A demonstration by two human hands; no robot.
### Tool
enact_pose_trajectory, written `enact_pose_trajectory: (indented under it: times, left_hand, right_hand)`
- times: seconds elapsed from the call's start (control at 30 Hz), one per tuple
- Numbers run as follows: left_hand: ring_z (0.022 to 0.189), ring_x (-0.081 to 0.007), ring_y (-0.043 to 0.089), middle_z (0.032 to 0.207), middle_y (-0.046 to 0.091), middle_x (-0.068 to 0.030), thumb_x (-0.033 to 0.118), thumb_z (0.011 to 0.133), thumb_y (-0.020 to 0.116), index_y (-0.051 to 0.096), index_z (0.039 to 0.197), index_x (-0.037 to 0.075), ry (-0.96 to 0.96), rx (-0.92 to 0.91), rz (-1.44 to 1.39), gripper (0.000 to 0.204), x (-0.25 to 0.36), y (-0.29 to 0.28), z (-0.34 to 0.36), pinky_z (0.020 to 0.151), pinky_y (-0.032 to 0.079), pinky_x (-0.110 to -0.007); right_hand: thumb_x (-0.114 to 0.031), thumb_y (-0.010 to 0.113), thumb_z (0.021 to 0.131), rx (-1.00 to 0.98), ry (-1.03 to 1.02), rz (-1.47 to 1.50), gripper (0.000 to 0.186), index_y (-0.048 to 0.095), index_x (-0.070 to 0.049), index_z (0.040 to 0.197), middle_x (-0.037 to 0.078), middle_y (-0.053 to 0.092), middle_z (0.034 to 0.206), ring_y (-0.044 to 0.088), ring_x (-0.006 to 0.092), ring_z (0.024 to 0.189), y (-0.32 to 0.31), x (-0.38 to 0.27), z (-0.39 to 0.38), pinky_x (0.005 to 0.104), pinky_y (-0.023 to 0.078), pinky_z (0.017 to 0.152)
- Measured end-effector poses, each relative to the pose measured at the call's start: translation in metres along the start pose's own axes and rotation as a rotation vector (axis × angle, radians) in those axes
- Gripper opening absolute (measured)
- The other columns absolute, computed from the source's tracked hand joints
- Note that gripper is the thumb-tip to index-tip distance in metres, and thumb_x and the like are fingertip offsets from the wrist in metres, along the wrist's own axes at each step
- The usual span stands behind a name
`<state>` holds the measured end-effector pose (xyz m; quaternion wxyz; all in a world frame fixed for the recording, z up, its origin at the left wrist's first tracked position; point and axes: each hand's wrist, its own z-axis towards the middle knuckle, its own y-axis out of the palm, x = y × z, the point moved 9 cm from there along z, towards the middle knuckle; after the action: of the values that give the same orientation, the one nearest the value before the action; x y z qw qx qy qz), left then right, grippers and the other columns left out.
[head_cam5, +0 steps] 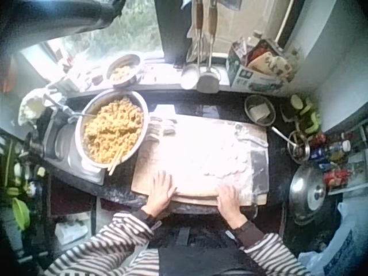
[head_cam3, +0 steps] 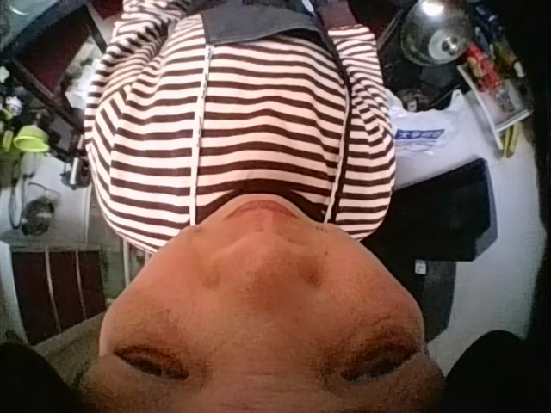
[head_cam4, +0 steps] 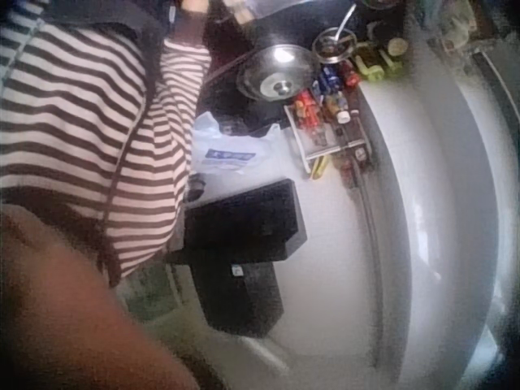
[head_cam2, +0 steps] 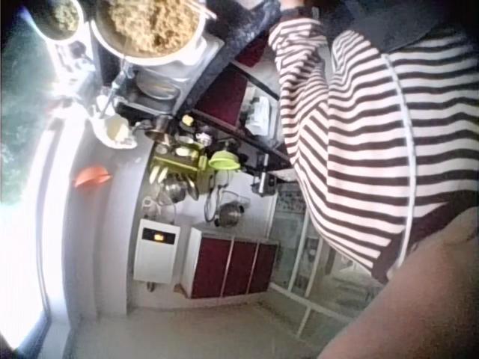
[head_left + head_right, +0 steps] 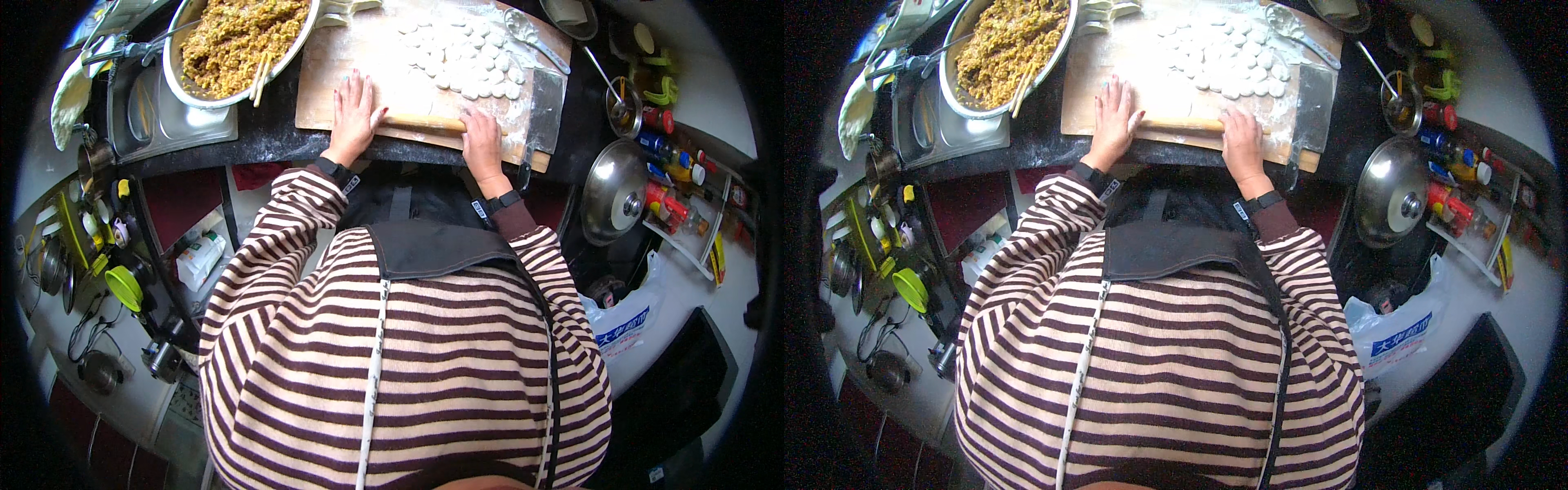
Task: The person flattens small dough balls into round discs on a floured wooden board using a rolling pin. They repeatedly pick up a dough ball, roll it flat, and place the finished disc aside.
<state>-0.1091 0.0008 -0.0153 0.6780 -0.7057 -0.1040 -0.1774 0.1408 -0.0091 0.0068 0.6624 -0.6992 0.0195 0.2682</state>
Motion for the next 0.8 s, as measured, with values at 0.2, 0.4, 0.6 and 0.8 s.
enact_pose_trajectory:
  times: [0.2, 0.4, 0.6, 0.8]
  left_hand:
    - [0.113, -0.0334, 0.052, 0.117, 0.057, -0.0144, 0.008, 0.087, 0.062, 0.059, 0.115, 0.003, -0.042, 0.330, -0.261, 0.029, 0.014, -0.036, 0.040, 0.098, 0.043, -0.044]
    - [0.112, -0.0327, 0.053, 0.111, 0.059, -0.0132, 0.021, 0.079, 0.075, 0.059, 0.111, 0.008, 0.116, -0.007, -0.098, 0.039, 0.077, 0.018, 0.049, 0.094, 0.043, -0.043]
    - [0.105, -0.0328, 0.052, 0.104, 0.059, -0.0123, 0.029, 0.079, 0.079, 0.063, 0.102, 0.009, -0.240, 0.153, -0.002, 0.035, -0.006, -0.016, 0.044, 0.090, 0.040, -0.048]
    - [0.109, -0.0314, 0.050, 0.114, 0.057, -0.0121, 0.029, 0.083, 0.077, 0.063, 0.111, 0.007, -0.199, 0.240, -0.101, 0.039, -0.016, -0.033, 0.047, 0.094, 0.040, -0.047]
  right_hand:
    - [-0.002, 0.061, 0.080, 0.201, 0.255, 0.027, 0.031, 0.058, -0.001, 0.110, 0.017, 0.060, 0.110, 0.052, 0.0378, 0.110, -0.043, 0.055, -0.023, 0.0465, 0.040, 0.099]
    - [-0.007, 0.066, 0.085, 0.325, 0.470, 0.238, 0.025, 0.060, 0.002, 0.107, 0.018, 0.062, 0.104, 0.054, 0.0388, 0.104, -0.056, 0.097, -0.041, 0.0452, 0.042, 0.093]
    - [-0.010, 0.067, 0.087, 0.332, 0.437, 0.252, 0.026, 0.060, 0.003, 0.108, 0.018, 0.062, 0.104, 0.054, 0.0380, 0.102, -0.051, 0.086, -0.039, 0.0445, 0.042, 0.092]
    - [-0.014, 0.067, 0.089, 0.304, 0.495, 0.294, 0.026, 0.062, 0.003, 0.109, 0.018, 0.064, 0.103, 0.058, 0.0356, 0.100, -0.041, 0.091, -0.045, 0.0415, 0.046, 0.089]
